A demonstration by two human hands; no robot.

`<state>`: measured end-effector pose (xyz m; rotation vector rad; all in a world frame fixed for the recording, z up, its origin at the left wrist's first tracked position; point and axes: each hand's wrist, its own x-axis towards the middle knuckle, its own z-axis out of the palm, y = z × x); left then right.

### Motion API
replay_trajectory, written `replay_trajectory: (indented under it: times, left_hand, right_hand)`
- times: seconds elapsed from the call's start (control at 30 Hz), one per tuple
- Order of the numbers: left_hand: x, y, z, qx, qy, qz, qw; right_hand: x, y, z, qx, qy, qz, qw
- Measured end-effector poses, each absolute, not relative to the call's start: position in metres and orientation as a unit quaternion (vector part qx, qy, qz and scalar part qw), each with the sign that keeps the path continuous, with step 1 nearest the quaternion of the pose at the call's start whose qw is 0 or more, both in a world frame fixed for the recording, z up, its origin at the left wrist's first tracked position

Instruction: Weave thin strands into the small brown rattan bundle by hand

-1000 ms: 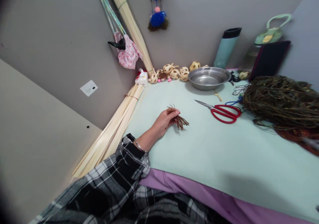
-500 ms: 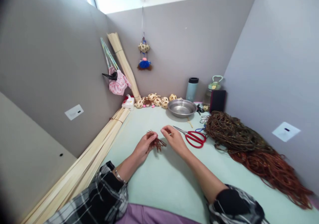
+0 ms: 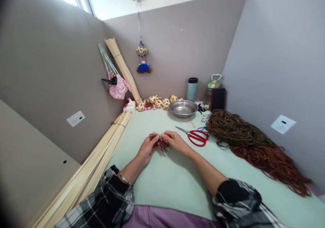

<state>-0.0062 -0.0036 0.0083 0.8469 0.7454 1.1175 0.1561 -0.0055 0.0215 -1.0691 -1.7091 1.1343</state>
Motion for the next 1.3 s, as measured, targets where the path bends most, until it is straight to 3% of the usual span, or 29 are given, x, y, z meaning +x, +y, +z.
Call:
replay_trajectory:
  times: [0.17, 0.43, 0.67, 0.87, 1.3]
  left_hand:
    - [-0.007, -0.002, 0.006, 0.39, 0.333, 0.499, 0.698]
    - [-0.005, -0.003, 0.004, 0.411, 0.332, 0.487, 0.696]
    - [-0.006, -0.003, 0.007, 0.376, 0.33, 0.499, 0.707]
    - [-0.002, -0.002, 0.005, 0.367, 0.329, 0.495, 0.716]
    - [-0.004, -0.001, 0.006, 0.375, 0.328, 0.507, 0.703]
  right_hand:
    - [0.156, -0.009, 0.025, -0.382, -0.66, 0.531, 0.369]
    - [0.158, -0.007, 0.028, -0.434, -0.648, 0.473, 0.411]
    - [0.157, -0.007, 0.027, -0.401, -0.63, 0.518, 0.418]
    - [0.158, -0.002, 0.02, -0.453, -0.638, 0.448, 0.433]
    - [0.153, -0.005, 0.026, -0.446, -0.628, 0.448, 0.454]
